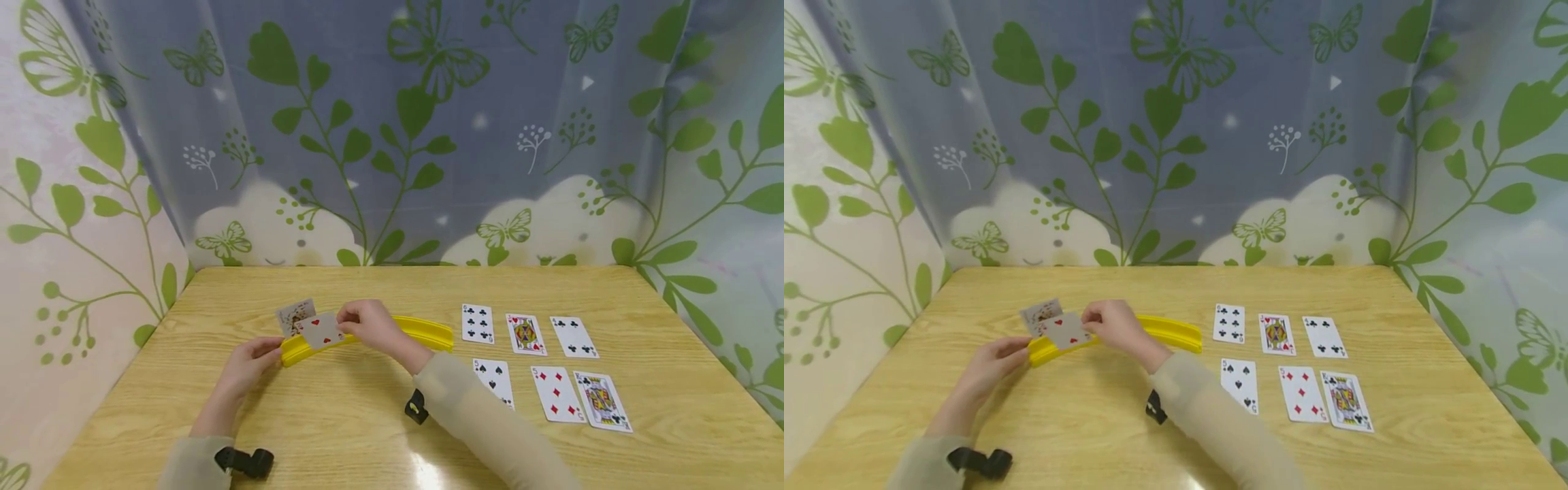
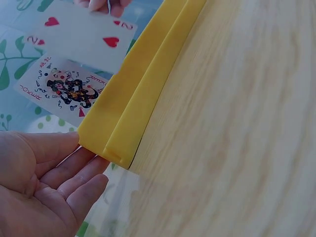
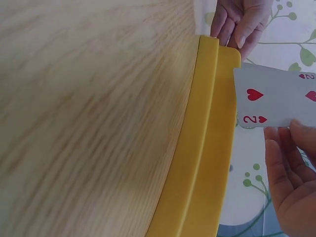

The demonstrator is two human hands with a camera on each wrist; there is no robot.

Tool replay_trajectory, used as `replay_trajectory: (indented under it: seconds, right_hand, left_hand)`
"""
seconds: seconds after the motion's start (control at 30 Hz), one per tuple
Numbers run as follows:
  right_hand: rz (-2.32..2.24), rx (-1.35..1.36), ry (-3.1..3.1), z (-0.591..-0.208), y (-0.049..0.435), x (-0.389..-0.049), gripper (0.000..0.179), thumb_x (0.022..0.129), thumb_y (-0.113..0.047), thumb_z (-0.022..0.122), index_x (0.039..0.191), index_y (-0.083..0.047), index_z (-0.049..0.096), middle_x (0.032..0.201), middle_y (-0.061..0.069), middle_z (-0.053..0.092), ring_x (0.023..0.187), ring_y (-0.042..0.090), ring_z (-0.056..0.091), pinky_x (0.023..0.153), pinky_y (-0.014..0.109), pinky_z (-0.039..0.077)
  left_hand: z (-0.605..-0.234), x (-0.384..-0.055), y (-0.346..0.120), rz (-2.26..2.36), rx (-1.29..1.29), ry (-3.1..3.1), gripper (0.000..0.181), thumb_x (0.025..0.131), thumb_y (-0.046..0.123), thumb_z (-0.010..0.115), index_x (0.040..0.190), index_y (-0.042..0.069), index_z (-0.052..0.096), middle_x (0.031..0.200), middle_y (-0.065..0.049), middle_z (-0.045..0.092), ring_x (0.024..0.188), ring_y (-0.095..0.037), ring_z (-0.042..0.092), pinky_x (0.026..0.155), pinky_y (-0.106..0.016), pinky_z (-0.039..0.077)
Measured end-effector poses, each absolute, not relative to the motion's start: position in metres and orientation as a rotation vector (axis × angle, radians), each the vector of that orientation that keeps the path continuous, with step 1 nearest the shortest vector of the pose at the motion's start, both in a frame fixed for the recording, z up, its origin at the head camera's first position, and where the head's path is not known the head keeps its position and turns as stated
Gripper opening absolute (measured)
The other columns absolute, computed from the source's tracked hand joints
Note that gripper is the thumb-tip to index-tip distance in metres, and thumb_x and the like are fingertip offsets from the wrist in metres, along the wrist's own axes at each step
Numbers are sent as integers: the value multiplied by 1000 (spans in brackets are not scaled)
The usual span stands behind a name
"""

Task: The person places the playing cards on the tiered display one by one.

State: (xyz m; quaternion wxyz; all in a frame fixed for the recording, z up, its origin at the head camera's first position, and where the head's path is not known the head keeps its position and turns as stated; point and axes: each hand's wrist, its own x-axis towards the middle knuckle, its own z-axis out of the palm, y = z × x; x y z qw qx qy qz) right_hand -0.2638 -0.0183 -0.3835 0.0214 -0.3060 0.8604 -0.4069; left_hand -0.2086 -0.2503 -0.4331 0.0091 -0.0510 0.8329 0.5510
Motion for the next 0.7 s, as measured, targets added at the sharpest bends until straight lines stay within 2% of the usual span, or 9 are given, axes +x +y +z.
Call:
replay_trajectory:
  seconds: [0.3,0.7]
  right_hand:
    - [-1217,-982,2694,-387,-34,-266,6,84,-7,60,81,-6,65,77,0,62,64,7,51,58,17,42]
    - [-1198,-974,2715,-399,-44,-276,6,83,-7,61,79,-6,65,74,-1,61,62,7,49,55,16,42]
  left_hand:
    - [-433,-208,-250,1751,-150,2600,32,88,4,52,116,-11,51,113,-24,54,98,-25,52,77,-23,45]
    - [-435,-209,-252,1715,-160,2608,33,89,9,52,118,-8,51,115,-22,53,103,-26,50,82,-30,44]
